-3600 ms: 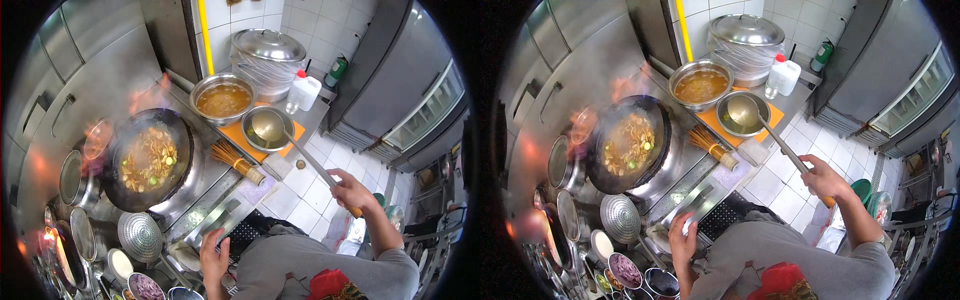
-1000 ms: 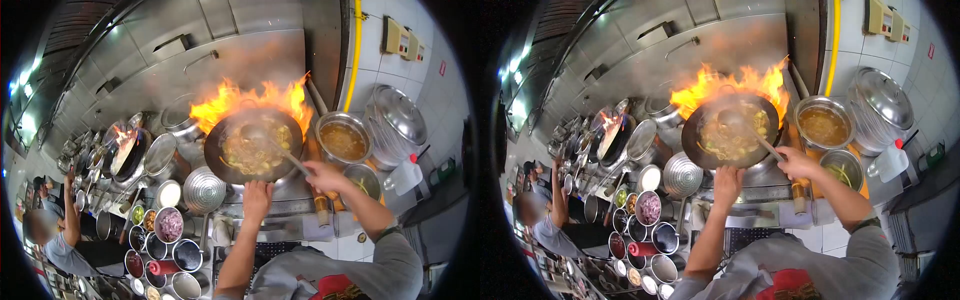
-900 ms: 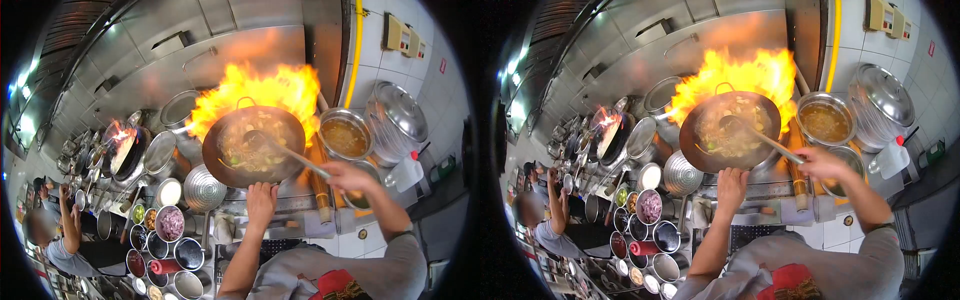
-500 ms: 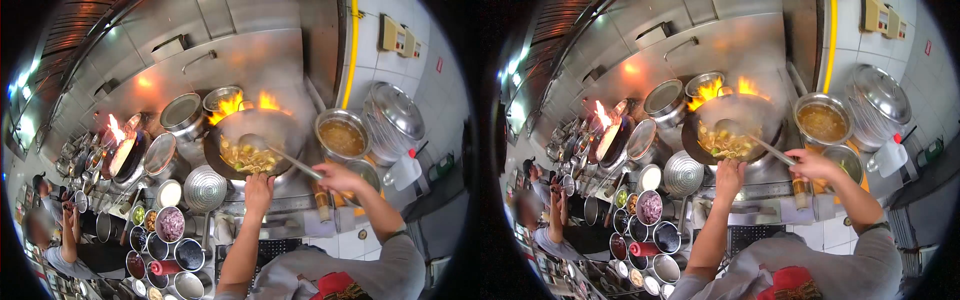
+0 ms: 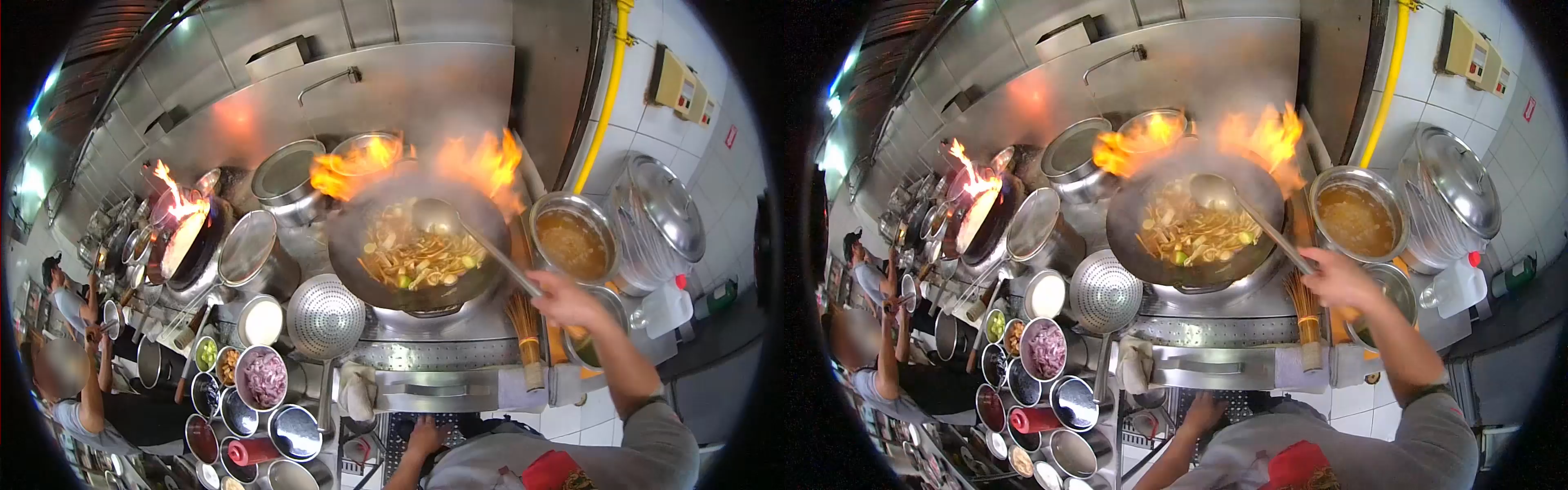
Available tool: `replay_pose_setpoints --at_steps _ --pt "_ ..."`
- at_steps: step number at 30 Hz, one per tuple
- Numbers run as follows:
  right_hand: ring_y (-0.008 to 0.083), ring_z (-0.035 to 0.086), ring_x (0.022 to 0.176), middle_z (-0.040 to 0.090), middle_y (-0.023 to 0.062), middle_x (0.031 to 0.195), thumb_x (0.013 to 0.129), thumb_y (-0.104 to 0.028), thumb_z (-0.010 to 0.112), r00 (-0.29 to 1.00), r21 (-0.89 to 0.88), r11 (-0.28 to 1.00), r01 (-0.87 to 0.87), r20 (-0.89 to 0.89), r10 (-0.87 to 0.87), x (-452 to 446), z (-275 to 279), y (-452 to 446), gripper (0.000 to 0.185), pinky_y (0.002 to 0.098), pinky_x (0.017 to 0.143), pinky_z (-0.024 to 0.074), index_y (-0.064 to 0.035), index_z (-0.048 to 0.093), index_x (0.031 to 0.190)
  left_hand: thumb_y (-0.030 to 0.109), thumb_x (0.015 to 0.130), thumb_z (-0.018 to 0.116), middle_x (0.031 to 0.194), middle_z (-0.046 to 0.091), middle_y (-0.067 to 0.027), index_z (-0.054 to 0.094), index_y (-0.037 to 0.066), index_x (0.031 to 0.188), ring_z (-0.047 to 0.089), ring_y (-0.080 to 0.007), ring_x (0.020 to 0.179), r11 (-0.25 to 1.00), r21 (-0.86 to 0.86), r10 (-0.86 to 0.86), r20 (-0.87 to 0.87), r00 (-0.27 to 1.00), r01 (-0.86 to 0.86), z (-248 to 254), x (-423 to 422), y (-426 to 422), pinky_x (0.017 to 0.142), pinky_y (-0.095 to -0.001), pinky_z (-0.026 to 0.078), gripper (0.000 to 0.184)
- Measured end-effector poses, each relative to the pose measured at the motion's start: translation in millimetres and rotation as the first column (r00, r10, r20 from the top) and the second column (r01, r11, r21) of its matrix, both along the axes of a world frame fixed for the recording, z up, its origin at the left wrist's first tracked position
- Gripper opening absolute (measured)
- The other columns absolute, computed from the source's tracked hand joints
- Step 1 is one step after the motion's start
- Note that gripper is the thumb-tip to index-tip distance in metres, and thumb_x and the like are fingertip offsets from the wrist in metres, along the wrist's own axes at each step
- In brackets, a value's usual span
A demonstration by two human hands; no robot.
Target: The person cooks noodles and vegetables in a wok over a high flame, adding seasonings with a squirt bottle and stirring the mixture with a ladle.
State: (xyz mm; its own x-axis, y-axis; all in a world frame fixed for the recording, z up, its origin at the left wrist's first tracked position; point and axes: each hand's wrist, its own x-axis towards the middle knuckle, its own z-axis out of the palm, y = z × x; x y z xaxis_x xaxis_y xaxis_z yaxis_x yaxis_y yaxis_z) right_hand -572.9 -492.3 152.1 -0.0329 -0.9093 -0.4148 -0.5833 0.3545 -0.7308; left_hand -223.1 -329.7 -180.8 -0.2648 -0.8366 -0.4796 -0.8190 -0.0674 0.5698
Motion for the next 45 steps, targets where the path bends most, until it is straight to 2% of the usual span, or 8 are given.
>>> replay_pose_setpoints --at_steps 12,18,23,28,31,34,36,45 --pt "0.0130 0.057 0.054 0.062 0.0059 0.077 0.092 -0.015 0.062 0.999 -0.040 0.999 -0.033 -0.015 0.032 9 5 6 0.061 0.0297 0.049 0.0478 -0.0071 0.042 0.149 0.072 0.093 0.035 0.169 0.003 -0.0096 0.009 0.027 0.162 0.000 -0.0326 0.155 0.959 0.184 -0.263 0.287 0.921 0.216 -104 -55 -25 0.122 -0.0586 0.004 0.086" --pt "0.0107 0.056 0.053 0.062 0.0053 0.075 0.093 -0.007 0.061 0.991 0.065 0.997 -0.044 0.126 0.035 9 6 15 0.060 0.0266 0.049 0.0464 -0.0075 0.041 0.150 0.040 0.085 0.064 0.127 0.062 -0.0168 0.064 0.017 0.126 0.057 -0.0394 0.121 0.885 -0.455 0.009 0.221 0.975 0.095 -71 -57 -15 0.101 -0.0571 0.043 0.047" --pt "0.0122 0.058 0.055 0.063 0.0058 0.077 0.093 -0.014 0.064 0.999 -0.072 0.997 0.011 0.031 -0.009 9 -13 -9 0.060 0.0320 0.050 0.0490 -0.0049 0.042 0.148 0.069 0.092 0.042 0.167 0.016 -0.0115 0.025 0.028 0.158 0.010 -0.0335 0.154 0.966 0.146 -0.247 0.288 0.925 0.213 -82 -47 -32 0.121 -0.0580 0.012 0.080" --pt "0.0115 0.057 0.055 0.061 0.0041 0.077 0.095 -0.014 0.062 0.985 0.070 0.995 -0.070 0.162 0.058 20 -7 1 0.060 0.0292 0.049 0.0474 -0.0075 0.040 0.150 0.060 0.093 0.050 0.146 0.051 -0.0169 0.052 0.026 0.144 0.047 -0.0407 0.135 0.996 0.085 -0.026 0.054 0.998 0.021 -96 14 12 0.111 -0.0485 0.040 0.062" --pt "0.0095 0.054 0.055 0.057 0.0018 0.070 0.096 -0.010 0.060 0.990 0.091 0.993 -0.071 0.127 0.060 -23 6 16 0.059 0.0267 0.046 0.0438 -0.0083 0.039 0.151 0.056 0.095 0.052 0.125 0.064 -0.0218 0.063 0.013 0.130 0.060 -0.0431 0.117 0.840 0.213 -0.501 -0.051 0.864 0.499 51 55 -2 0.100 -0.0474 0.048 0.056" --pt "0.0090 0.053 0.053 0.056 0.0009 0.069 0.096 -0.008 0.059 0.995 0.015 1.000 -0.013 0.103 0.011 -14 1 1 0.057 0.0264 0.046 0.0430 -0.0065 0.040 0.150 0.041 0.094 0.064 0.109 0.069 -0.0230 0.067 0.000 0.116 0.065 -0.0426 0.104 0.949 -0.313 -0.039 -0.198 0.979 -0.026 227 10 -52 0.091 -0.0498 0.050 0.047" --pt "0.0088 0.053 0.052 0.057 0.0014 0.070 0.096 -0.007 0.059 0.992 -0.016 0.999 -0.036 0.124 0.038 20 -9 -20 0.057 0.0258 0.046 0.0434 -0.0062 0.040 0.150 0.028 0.089 0.073 0.121 0.064 -0.0211 0.065 -0.001 0.117 0.057 -0.0390 0.115 0.602 -0.794 -0.008 -0.121 0.993 -0.091 280 -29 -103 0.097 -0.0451 0.046 0.041" --pt "0.0092 0.056 0.053 0.059 0.0033 0.073 0.092 -0.007 0.060 0.975 -0.009 0.987 -0.162 0.154 0.162 -32 13 32 0.056 0.0245 0.047 0.0452 -0.0095 0.046 0.147 0.018 0.090 0.068 0.087 0.056 -0.0160 0.059 0.003 0.091 0.052 -0.0372 0.086 0.526 -0.848 -0.078 -0.128 0.989 -0.068 280 -75 -155 0.075 -0.0469 0.041 0.017"
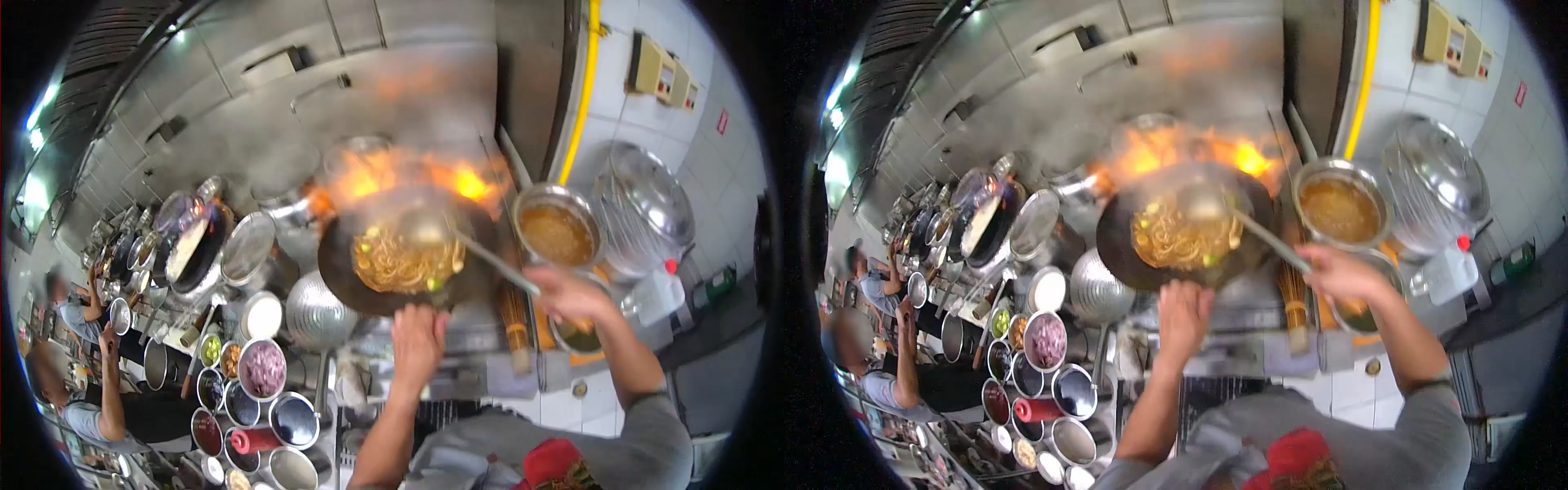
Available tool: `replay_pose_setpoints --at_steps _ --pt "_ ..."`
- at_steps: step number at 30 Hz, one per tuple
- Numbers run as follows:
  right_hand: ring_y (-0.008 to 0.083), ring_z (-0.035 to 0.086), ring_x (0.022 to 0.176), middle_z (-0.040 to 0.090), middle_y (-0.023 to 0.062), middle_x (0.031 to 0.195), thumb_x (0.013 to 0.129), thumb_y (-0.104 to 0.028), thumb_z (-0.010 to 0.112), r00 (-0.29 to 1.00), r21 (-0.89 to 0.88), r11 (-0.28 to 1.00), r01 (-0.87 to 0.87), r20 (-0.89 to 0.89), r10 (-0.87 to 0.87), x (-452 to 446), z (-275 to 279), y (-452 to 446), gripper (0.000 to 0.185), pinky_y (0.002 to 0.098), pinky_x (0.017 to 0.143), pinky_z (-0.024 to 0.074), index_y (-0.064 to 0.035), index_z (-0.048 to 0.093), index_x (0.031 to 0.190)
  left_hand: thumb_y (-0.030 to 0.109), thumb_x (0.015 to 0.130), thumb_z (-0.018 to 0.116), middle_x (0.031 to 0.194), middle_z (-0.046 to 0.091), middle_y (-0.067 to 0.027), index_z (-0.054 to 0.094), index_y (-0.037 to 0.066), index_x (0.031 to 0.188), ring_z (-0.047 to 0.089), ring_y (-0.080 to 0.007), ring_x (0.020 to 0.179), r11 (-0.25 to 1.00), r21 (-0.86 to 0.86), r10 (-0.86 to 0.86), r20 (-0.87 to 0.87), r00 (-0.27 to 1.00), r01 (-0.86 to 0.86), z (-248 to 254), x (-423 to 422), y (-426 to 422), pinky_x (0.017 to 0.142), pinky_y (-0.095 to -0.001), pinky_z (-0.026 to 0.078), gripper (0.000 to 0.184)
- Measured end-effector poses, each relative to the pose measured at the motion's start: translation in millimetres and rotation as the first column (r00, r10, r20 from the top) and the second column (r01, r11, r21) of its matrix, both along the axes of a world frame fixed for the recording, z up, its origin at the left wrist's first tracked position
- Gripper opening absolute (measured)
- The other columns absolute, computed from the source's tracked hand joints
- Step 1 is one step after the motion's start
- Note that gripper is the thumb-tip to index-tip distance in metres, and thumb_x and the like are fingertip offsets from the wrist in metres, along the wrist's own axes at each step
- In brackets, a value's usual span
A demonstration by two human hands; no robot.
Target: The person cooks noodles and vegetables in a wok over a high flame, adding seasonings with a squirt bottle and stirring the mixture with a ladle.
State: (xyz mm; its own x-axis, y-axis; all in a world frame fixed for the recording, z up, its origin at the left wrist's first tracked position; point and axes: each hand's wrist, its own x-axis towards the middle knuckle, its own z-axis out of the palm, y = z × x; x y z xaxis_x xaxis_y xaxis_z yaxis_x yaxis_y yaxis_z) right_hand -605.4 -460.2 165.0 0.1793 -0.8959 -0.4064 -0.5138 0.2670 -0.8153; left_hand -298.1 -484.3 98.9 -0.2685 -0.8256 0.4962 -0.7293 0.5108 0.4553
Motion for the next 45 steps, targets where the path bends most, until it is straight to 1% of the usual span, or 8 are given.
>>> replay_pose_setpoints --at_steps 8,13,17,20,22,27,36,45 --pt "0.0111 0.059 0.057 0.061 0.0043 0.076 0.093 -0.011 0.062 0.991 0.081 0.994 0.070 0.106 -0.079 39 -17 -8 0.060 0.0275 0.051 0.0488 -0.0077 0.042 0.149 0.017 0.090 0.069 0.085 0.057 -0.0181 0.062 0.002 0.087 0.052 -0.0387 0.082 0.999 -0.009 -0.054 -0.111 0.992 0.053 -37 7 -40 0.076 -0.0493 0.042 0.017" --pt "0.0148 0.060 0.054 0.063 0.0077 0.073 0.093 -0.016 0.060 0.979 -0.090 0.991 0.098 -0.171 -0.112 34 -14 -24 0.060 0.0328 0.053 0.0504 -0.0060 0.042 0.149 0.018 0.090 0.069 0.110 0.059 -0.0204 0.061 0.002 0.113 0.055 -0.0409 0.100 0.997 0.019 -0.077 -0.096 0.992 0.080 -31 10 -37 0.086 -0.0476 0.044 0.029" --pt "0.0141 0.059 0.054 0.064 0.0083 0.081 0.094 -0.015 0.060 0.996 -0.067 0.993 0.093 0.004 -0.092 67 -45 -45 0.061 0.0319 0.052 0.0496 -0.0043 0.039 0.150 0.017 0.092 0.068 0.142 0.050 -0.0244 0.049 0.002 0.139 0.050 -0.0434 0.127 0.969 0.207 -0.103 -0.150 0.983 0.133 -24 31 38 0.106 -0.0488 0.041 0.053" --pt "0.0127 0.058 0.054 0.063 0.0071 0.082 0.095 -0.014 0.060 0.998 0.092 0.994 0.060 0.006 -0.060 27 -13 -12 0.061 0.0305 0.051 0.0488 -0.0055 0.038 0.151 0.027 0.098 0.060 0.107 0.071 -0.0179 0.069 0.004 0.114 0.067 -0.0317 0.107 0.439 0.811 -0.149 -0.358 0.922 0.386 -104 79 110 0.095 -0.0405 0.050 0.029" --pt "0.0119 0.057 0.054 0.062 0.0058 0.081 0.095 -0.013 0.060 0.994 0.072 0.992 0.105 -0.029 -0.103 14 -12 -16 0.061 0.0293 0.050 0.0481 -0.0076 0.038 0.152 0.029 0.099 0.056 0.106 0.072 -0.0160 0.068 0.005 0.114 0.068 -0.0282 0.103 0.306 0.878 -0.359 -0.251 0.899 0.367 -229 97 137 0.089 -0.0380 0.053 0.031" --pt "0.0094 0.054 0.054 0.058 0.0023 0.073 0.095 -0.009 0.062 0.984 0.047 0.983 0.179 0.015 -0.180 80 -32 -44 0.063 0.0274 0.048 0.0449 -0.0109 0.036 0.153 0.029 0.099 0.056 0.105 0.072 -0.0164 0.068 0.005 0.114 0.069 -0.0286 0.103 0.514 0.854 -0.254 0.247 0.935 -0.085 -381 26 105 0.089 -0.0385 0.053 0.031" --pt "0.0088 0.054 0.053 0.061 0.0028 0.077 0.094 -0.007 0.061 0.973 -0.096 0.988 0.117 -0.186 -0.134 52 -14 -19 0.061 0.0270 0.048 0.0459 -0.0103 0.041 0.151 0.029 0.099 0.056 0.105 0.071 -0.0171 0.068 0.005 0.114 0.069 -0.0293 0.102 0.526 0.830 -0.171 0.315 0.934 -0.183 -384 3 96 0.089 -0.0395 0.053 0.031" --pt "0.0108 0.053 0.051 0.059 0.0042 0.075 0.094 -0.010 0.061 0.986 0.096 0.981 0.170 -0.011 -0.169 34 -13 -9 0.062 0.0272 0.047 0.0435 -0.0099 0.039 0.152 0.029 0.100 0.055 0.104 0.071 -0.0178 0.068 0.004 0.115 0.069 -0.0301 0.101 0.518 0.831 -0.088 0.288 0.953 -0.203 -390 1 101 0.088 -0.0405 0.053 0.032"
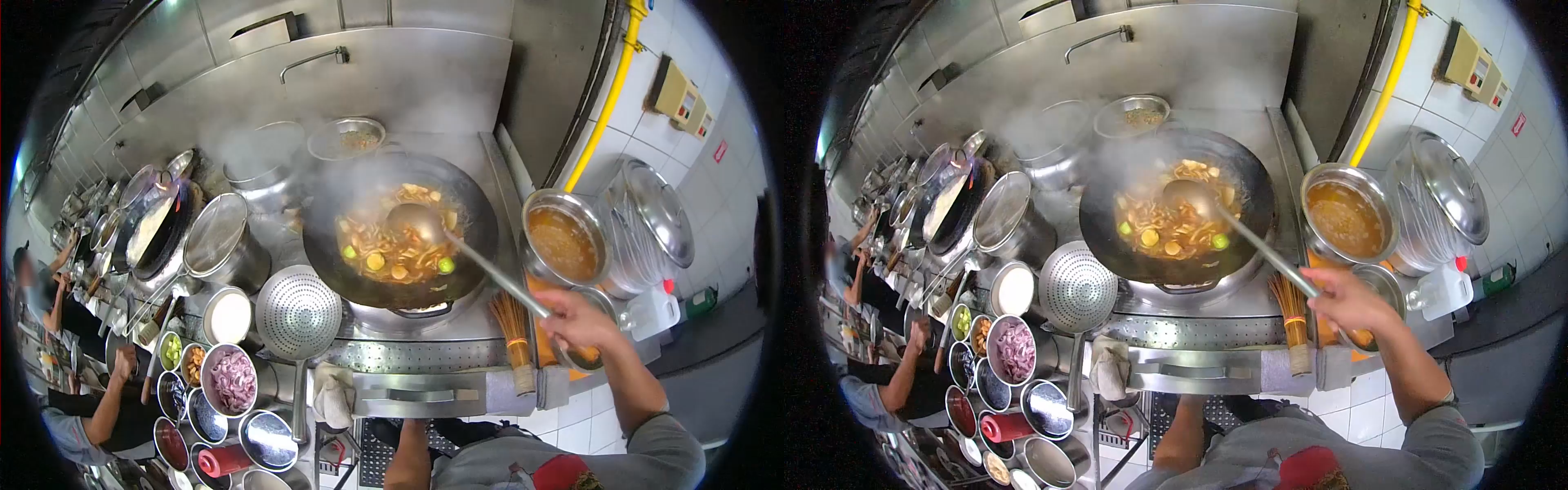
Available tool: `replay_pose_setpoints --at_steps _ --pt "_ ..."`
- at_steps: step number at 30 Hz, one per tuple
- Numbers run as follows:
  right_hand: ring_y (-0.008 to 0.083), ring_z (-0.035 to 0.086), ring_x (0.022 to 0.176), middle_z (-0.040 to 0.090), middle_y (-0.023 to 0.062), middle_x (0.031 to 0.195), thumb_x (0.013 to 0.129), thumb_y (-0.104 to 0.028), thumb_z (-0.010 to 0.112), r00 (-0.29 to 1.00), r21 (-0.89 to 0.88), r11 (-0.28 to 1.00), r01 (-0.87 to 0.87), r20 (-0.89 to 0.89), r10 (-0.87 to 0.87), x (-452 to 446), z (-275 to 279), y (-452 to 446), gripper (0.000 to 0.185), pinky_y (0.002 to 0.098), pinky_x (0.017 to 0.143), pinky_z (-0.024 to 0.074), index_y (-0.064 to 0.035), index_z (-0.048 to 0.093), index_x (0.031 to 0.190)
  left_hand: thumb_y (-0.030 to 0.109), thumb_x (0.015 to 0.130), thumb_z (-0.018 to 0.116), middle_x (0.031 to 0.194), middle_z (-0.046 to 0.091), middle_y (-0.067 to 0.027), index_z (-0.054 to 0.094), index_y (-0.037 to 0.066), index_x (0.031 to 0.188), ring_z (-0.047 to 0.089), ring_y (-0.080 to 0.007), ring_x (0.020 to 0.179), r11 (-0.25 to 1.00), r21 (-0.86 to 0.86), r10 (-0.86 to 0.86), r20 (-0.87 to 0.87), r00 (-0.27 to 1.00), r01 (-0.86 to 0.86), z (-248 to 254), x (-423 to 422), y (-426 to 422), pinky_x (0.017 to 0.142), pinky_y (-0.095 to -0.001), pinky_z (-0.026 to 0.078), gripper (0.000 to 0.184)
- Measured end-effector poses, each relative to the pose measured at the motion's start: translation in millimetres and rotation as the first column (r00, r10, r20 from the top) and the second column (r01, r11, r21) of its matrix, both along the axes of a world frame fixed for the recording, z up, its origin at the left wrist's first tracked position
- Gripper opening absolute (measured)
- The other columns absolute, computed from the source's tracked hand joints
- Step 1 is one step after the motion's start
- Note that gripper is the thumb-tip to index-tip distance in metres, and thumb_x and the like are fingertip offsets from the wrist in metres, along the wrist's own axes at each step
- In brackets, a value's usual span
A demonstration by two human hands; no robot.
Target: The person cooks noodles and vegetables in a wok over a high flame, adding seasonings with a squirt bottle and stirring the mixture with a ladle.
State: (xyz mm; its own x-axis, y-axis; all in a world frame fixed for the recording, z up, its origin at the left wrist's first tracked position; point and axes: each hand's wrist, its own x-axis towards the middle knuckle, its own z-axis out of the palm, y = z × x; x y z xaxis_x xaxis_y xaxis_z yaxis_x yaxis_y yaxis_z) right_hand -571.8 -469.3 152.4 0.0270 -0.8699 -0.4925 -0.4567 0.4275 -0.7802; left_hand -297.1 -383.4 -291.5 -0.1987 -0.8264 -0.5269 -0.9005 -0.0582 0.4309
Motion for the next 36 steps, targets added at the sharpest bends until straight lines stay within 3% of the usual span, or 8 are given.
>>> replay_pose_setpoints --at_steps 8,10,13,17,20,27,32,36 --pt "0.0120 0.055 0.053 0.061 0.0060 0.077 0.094 -0.012 0.062 0.994 0.000 0.999 -0.037 0.107 0.037 20 -12 -14 0.062 0.0285 0.048 0.0455 -0.0096 0.039 0.151 0.030 0.100 0.055 0.104 0.071 -0.0185 0.068 0.004 0.115 0.069 -0.0307 0.101 0.950 0.012 0.210 -0.761 0.613 -0.311 -64 45 40 0.088 -0.0413 0.052 0.032" --pt "0.0099 0.053 0.051 0.059 0.0027 0.072 0.095 -0.009 0.060 0.998 0.074 0.997 -0.002 0.061 -0.002 -12 16 2 0.060 0.0263 0.046 0.0438 -0.0097 0.040 0.151 0.031 0.098 0.059 0.100 0.071 -0.0208 0.066 0.000 0.117 0.070 -0.0333 0.095 0.852 -0.324 -0.521 -0.432 0.736 0.412 21 107 59 0.085 -0.0419 0.053 0.037" --pt "0.0113 0.056 0.053 0.061 0.0043 0.076 0.094 -0.012 0.061 0.997 -0.009 0.999 -0.032 -0.070 0.032 -24 0 -12 0.060 0.0275 0.050 0.0463 -0.0100 0.041 0.150 0.026 0.093 0.065 0.096 0.071 -0.0192 0.070 0.004 0.107 0.070 -0.0379 0.088 0.998 0.056 0.057 -0.489 0.871 -0.033 261 98 30 0.080 -0.0430 0.056 0.027" --pt "0.0131 0.059 0.054 0.064 0.0068 0.079 0.092 -0.015 0.062 0.989 -0.156 0.982 -0.108 -0.117 0.090 11 -22 -47 0.059 0.0292 0.054 0.0496 -0.0092 0.044 0.148 0.021 0.087 0.073 0.114 0.064 -0.0194 0.067 0.005 0.115 0.060 -0.0374 0.112 0.545 -0.802 -0.051 -0.321 0.946 -0.243 400 30 -69 0.095 -0.0472 0.047 0.033" --pt "0.0145 0.063 0.058 0.065 0.0093 0.083 0.091 -0.016 0.063 0.990 -0.075 0.991 -0.110 0.078 0.116 -15 -31 -23 0.059 0.0313 0.056 0.0523 -0.0083 0.046 0.147 0.024 0.088 0.071 0.113 0.061 -0.0183 0.065 0.003 0.108 0.055 -0.0390 0.107 0.594 -0.798 -0.138 -0.226 0.964 -0.102 379 -4 -131 0.090 -0.0505 0.045 0.030" --pt "0.0413 0.068 0.099 0.068 0.0243 0.116 0.086 -0.012 0.061 0.831 -0.397 0.895 -0.201 -0.553 -0.058 -7 -16 -16 0.059 0.0496 0.091 0.0509 -0.0055 0.049 0.144 0.024 0.091 0.067 0.089 0.058 -0.0194 0.061 0.001 0.089 0.055 -0.0407 0.087 0.545 -0.838 -0.187 -0.162 0.969 -0.035 354 -23 -147 0.075 -0.0515 0.045 0.024" --pt "0.0185 0.062 0.067 0.068 0.0081 0.086 0.087 -0.009 0.062 0.990 -0.106 0.994 0.027 0.142 -0.012 1 -20 -31 0.057 0.0352 0.066 0.0524 -0.0055 0.050 0.142 0.019 0.089 0.069 0.095 0.060 -0.0190 0.063 0.001 0.095 0.055 -0.0416 0.091 0.598 -0.801 -0.214 -0.178 0.960 -0.015 342 -20 -160 0.081 -0.0491 0.045 0.020" --pt "0.0224 0.063 0.061 0.071 0.0121 0.091 0.084 -0.007 0.065 0.867 -0.565 0.738 -0.368 -0.496 0.053 -67 -23 9 0.058 0.0368 0.062 0.0528 -0.0122 0.055 0.141 0.018 0.088 0.071 0.115 0.060 -0.0210 0.064 0.001 0.116 0.056 -0.0433 0.110 0.555 -0.829 -0.275 -0.264 0.924 -0.072 380 7 -109 0.095 -0.0477 0.046 0.034"
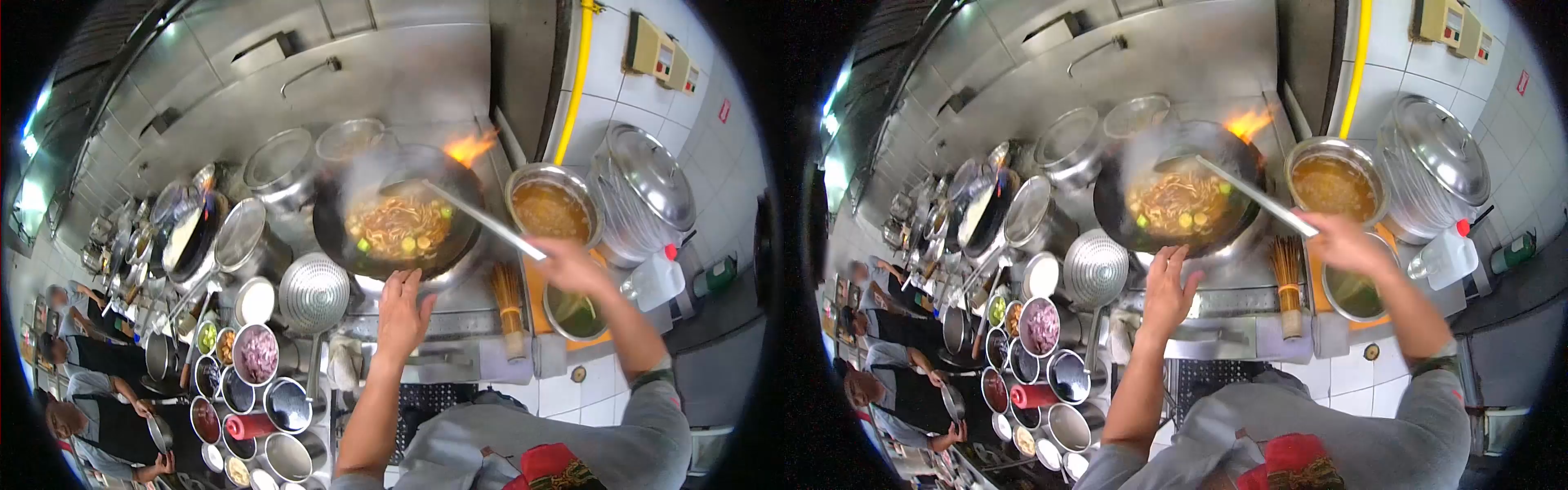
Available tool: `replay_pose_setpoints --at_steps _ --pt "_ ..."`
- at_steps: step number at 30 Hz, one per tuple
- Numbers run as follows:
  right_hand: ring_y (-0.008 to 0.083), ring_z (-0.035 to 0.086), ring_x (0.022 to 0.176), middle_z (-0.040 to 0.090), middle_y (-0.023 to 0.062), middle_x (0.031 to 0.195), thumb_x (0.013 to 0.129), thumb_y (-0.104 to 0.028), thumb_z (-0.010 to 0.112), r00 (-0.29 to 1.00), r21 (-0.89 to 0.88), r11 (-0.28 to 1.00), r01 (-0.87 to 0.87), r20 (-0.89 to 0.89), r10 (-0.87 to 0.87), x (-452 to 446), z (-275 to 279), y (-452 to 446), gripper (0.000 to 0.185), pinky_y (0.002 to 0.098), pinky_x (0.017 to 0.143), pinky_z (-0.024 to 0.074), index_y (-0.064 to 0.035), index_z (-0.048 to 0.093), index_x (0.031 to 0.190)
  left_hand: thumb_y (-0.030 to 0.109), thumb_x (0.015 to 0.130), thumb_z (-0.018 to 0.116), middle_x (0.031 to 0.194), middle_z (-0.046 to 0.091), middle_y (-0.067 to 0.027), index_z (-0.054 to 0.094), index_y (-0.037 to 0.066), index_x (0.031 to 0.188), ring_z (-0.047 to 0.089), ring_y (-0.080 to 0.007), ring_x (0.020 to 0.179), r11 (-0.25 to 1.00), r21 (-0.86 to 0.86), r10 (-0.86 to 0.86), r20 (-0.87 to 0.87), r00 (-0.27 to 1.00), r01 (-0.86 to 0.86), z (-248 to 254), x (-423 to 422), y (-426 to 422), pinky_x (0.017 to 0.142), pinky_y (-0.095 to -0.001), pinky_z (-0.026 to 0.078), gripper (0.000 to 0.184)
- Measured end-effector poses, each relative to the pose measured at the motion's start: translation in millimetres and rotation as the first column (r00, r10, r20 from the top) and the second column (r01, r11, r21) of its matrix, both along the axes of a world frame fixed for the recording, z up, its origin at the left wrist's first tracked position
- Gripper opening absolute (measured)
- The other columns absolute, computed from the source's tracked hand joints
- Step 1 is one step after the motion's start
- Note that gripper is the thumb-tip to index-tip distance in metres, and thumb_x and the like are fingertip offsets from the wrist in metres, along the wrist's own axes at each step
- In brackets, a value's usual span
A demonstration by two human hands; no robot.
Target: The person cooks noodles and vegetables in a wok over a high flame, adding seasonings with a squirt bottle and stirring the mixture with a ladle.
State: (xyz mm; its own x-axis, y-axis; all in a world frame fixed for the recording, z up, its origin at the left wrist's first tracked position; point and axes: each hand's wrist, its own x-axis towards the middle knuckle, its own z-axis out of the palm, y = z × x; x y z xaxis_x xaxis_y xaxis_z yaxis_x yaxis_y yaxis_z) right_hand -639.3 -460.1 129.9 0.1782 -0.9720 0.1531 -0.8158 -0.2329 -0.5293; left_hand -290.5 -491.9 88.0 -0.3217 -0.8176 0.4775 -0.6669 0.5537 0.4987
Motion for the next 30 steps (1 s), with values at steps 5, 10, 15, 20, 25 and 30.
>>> replay_pose_setpoints --at_steps 5,10,15,20,25,30 --pt "0.0341 0.067 0.068 0.070 0.0170 0.085 0.077 -0.005 0.063 0.934 0.056 0.997 0.049 -0.356 -0.026 -30 83 44 0.061 0.0420 0.066 0.0538 -0.0193 0.060 0.137 0.014 0.086 0.074 0.129 0.057 -0.0229 0.061 0.001 0.127 0.054 -0.0438 0.121 0.978 0.207 0.002 -0.096 0.995 0.018 14 75 93 0.101 -0.0479 0.045 0.044" --pt "0.0336 0.067 0.071 0.069 0.0214 0.086 0.081 -0.006 0.064 0.939 -0.017 0.989 0.148 -0.310 -0.146 42 -1 26 0.059 0.0432 0.069 0.0541 -0.0150 0.059 0.138 0.013 0.085 0.075 0.127 0.059 -0.0219 0.063 0.000 0.123 0.058 -0.0410 0.117 0.928 0.362 -0.026 -0.165 0.986 0.085 -5 102 135 0.100 -0.0450 0.047 0.042" --pt "0.0204 0.064 0.074 0.070 0.0121 0.091 0.086 -0.014 0.066 0.977 0.326 0.934 0.149 0.099 -0.190 80 38 62 0.057 0.0354 0.072 0.0525 -0.0145 0.057 0.141 0.011 0.085 0.075 0.118 0.065 -0.0202 0.066 0.000 0.117 0.063 -0.0391 0.109 0.909 0.414 0.134 -0.191 0.972 -0.044 -8 150 161 0.095 -0.0429 0.051 0.036" --pt "0.0245 0.064 0.073 0.068 0.0180 0.085 0.085 -0.014 0.065 0.962 0.250 0.939 0.235 -0.201 -0.187 130 25 54 0.059 0.0357 0.071 0.0527 -0.0156 0.054 0.143 0.012 0.087 0.072 0.112 0.066 -0.0193 0.066 0.000 0.114 0.065 -0.0382 0.102 0.887 0.456 0.179 -0.184 0.966 -0.077 -11 170 161 0.089 -0.0407 0.052 0.031" --pt "0.0260 0.059 0.056 0.063 0.0160 0.069 0.079 -0.008 0.068 0.964 0.073 0.983 0.166 -0.220 -0.146 75 74 92 0.057 0.0398 0.060 0.0495 -0.0138 0.062 0.136 0.015 0.087 0.073 0.111 0.067 -0.0186 0.067 0.001 0.114 0.065 -0.0379 0.101 0.847 0.531 0.145 -0.180 0.973 -0.028 -17 184 167 0.088 -0.0408 0.052 0.031" --pt "0.0252 0.060 0.055 0.063 0.0166 0.069 0.073 -0.001 0.072 0.962 0.297 0.938 0.177 -0.255 -0.101 40 140 126 0.062 0.0382 0.057 0.0477 -0.0127 0.064 0.133 0.018 0.088 0.073 0.108 0.068 -0.0179 0.068 0.001 0.113 0.066 -0.0372 0.100 0.743 0.666 0.202 -0.129 0.971 -0.066 -48 189 178 0.086 -0.0414 0.052 0.031"
